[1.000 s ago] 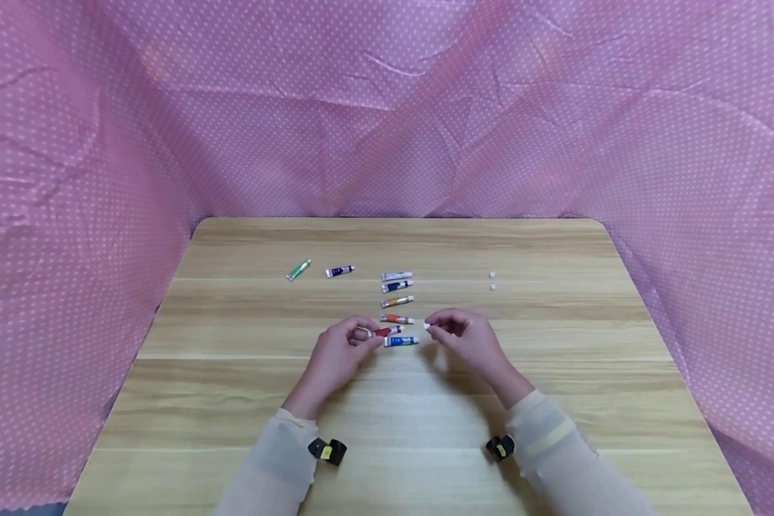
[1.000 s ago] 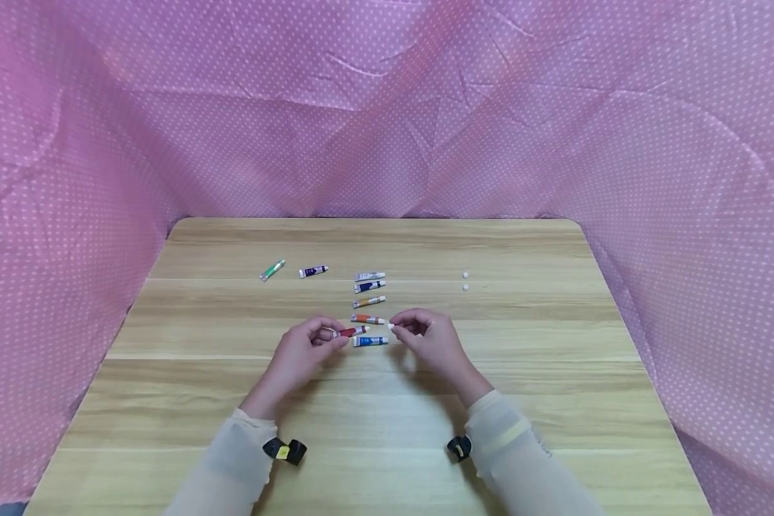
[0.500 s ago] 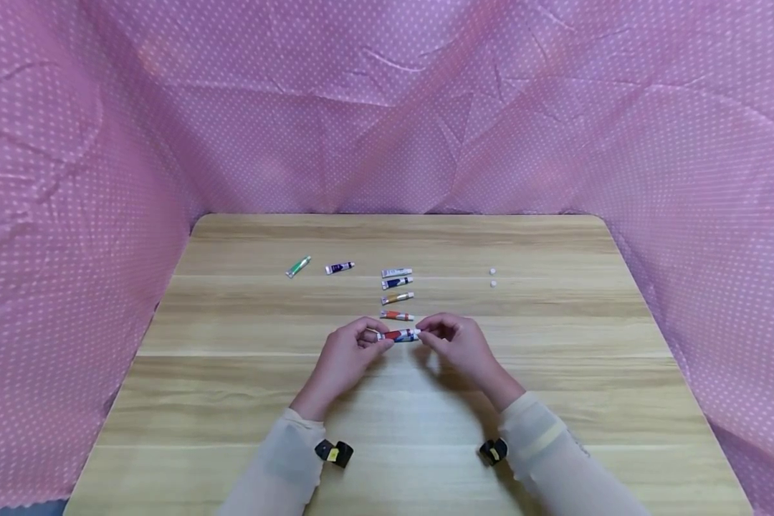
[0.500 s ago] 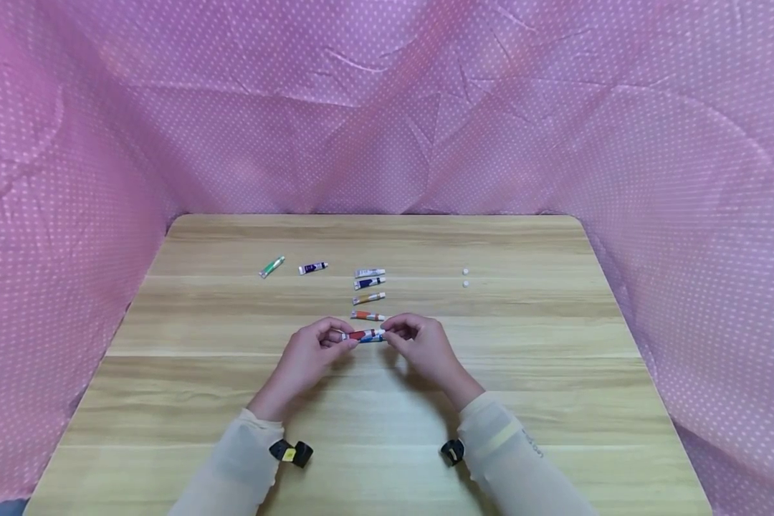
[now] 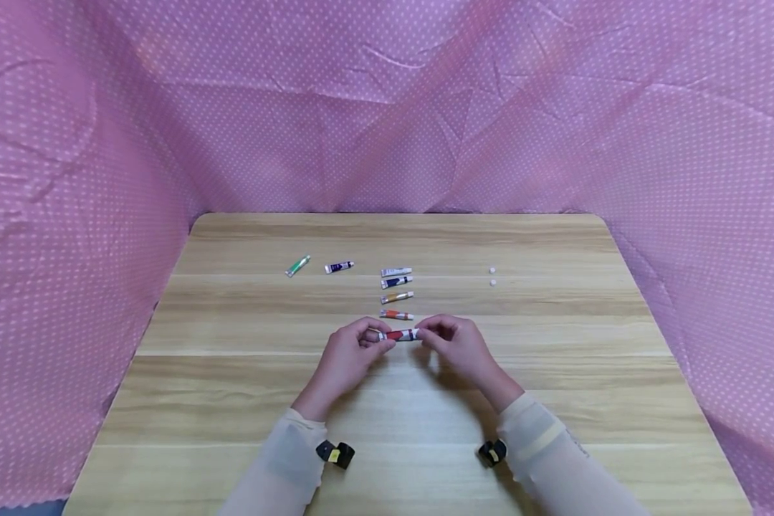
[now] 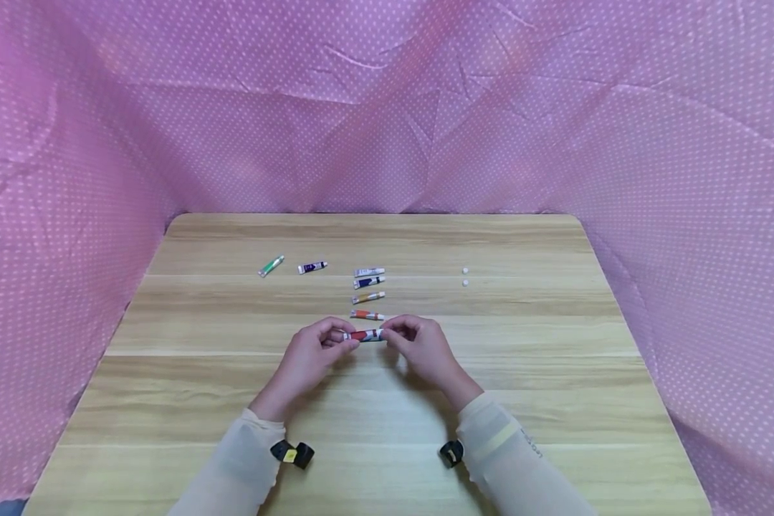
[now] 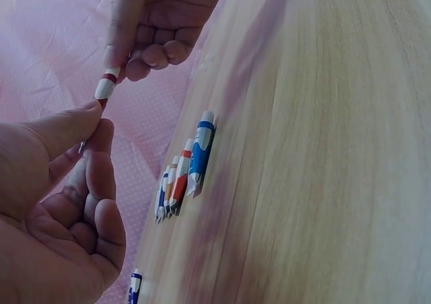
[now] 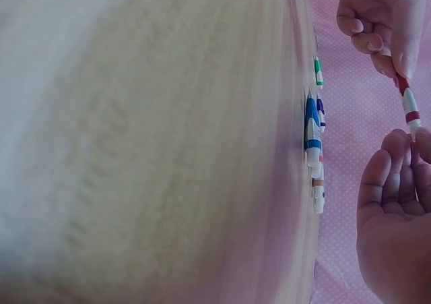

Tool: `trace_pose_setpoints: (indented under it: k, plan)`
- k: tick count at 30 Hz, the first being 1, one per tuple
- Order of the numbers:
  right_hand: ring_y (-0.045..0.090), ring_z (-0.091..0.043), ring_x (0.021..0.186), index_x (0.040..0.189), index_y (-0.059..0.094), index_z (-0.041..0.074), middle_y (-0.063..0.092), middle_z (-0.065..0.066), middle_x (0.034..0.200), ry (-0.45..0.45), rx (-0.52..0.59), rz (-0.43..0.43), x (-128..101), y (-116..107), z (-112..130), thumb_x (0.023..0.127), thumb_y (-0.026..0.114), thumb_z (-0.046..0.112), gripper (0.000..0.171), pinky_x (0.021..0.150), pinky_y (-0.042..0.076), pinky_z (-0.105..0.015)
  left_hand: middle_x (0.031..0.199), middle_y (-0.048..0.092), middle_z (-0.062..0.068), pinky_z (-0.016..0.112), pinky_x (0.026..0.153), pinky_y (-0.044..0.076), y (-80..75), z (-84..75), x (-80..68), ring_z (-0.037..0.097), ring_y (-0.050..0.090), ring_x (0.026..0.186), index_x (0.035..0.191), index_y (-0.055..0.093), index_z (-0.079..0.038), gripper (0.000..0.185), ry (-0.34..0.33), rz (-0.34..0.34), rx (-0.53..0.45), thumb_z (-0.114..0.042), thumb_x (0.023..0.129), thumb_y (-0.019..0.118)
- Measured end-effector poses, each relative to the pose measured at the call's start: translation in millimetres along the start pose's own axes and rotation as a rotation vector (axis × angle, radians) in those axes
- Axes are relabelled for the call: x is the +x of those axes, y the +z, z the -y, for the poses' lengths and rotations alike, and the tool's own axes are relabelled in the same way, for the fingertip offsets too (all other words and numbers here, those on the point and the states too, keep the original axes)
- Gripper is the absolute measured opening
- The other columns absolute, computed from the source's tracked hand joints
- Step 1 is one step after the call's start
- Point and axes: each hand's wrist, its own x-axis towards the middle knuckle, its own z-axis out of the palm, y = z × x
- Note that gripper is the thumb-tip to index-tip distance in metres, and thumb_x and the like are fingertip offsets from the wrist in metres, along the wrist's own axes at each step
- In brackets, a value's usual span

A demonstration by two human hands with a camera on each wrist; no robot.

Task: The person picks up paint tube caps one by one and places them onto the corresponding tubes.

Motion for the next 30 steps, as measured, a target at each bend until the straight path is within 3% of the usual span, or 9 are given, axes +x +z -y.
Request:
trace_pose_setpoints:
  k: [5, 12, 19, 24, 26, 30]
  plan:
    - [0.067, -0.014, 0.087, 0.107, 0.080, 0.009, 0.079, -0.008, 0.099, -0.007, -0.018, 0.029, -1, -1, 2, 0.105, 0.072, 0.019, 0.013, 0.078, 0.055, -0.024, 0.100, 0.077, -0.005, 0.033, 0.078, 0.054, 3.0, -1.1, -2.1, 0.018, 0.067, 0.088, 0.113, 0.075, -0.030, 0.016, 0.003, -0.006, -0.006, -0.029, 0.099, 0.082]
    - [0.061, -0.017, 0.082, 0.104, 0.074, 0.001, 0.071, -0.021, 0.092, 0.005, -0.027, 0.077, -2, -1, 1, 0.112, 0.061, 0.024, 0.028, 0.078, 0.051, -0.028, 0.097, 0.077, -0.007, 0.034, 0.079, 0.054, 8.0, -1.6, -2.9, 0.018, 0.068, 0.089, 0.112, 0.075, -0.031, 0.016, 0.027, -0.011, -0.004, -0.028, 0.098, 0.082]
    - [0.055, -0.020, 0.077, 0.101, 0.071, -0.001, 0.061, -0.012, 0.082, 0.027, -0.051, 0.128, -5, -5, -2, 0.117, 0.051, 0.033, 0.043, 0.074, 0.047, -0.030, 0.095, 0.077, -0.006, 0.033, 0.078, 0.054, 12.7, -1.5, -5.7, 0.018, 0.067, 0.088, 0.109, 0.075, -0.030, 0.015, 0.029, -0.020, -0.015, -0.027, 0.097, 0.083]
    - [0.057, -0.023, 0.084, 0.105, 0.070, 0.002, 0.063, -0.010, 0.088, 0.039, -0.061, 0.130, -7, -10, -4, 0.119, 0.038, 0.041, 0.052, 0.079, 0.050, -0.033, 0.097, 0.076, -0.005, 0.033, 0.078, 0.054, 12.5, -2.6, -7.0, 0.019, 0.067, 0.089, 0.111, 0.075, -0.030, 0.015, 0.011, -0.021, -0.014, -0.027, 0.098, 0.083]
    - [0.061, -0.022, 0.090, 0.111, 0.071, 0.005, 0.067, -0.010, 0.096, 0.023, -0.064, 0.117, -7, -13, -3, 0.118, 0.043, 0.038, 0.043, 0.084, 0.051, -0.033, 0.098, 0.075, -0.005, 0.033, 0.079, 0.054, 11.6, -3.2, -6.9, 0.019, 0.067, 0.090, 0.112, 0.075, -0.030, 0.016, 0.000, -0.023, -0.015, -0.027, 0.098, 0.082]
    - [0.064, -0.022, 0.095, 0.123, 0.069, 0.008, 0.072, -0.010, 0.104, -0.052, -0.076, 0.097, -6, -18, 0, 0.109, 0.067, 0.023, 0.021, 0.085, 0.054, -0.030, 0.100, 0.076, -0.004, 0.033, 0.080, 0.055, 10.2, -3.5, -6.1, 0.020, 0.067, 0.091, 0.112, 0.075, -0.030, 0.015, -0.015, -0.026, -0.025, -0.027, 0.099, 0.082]
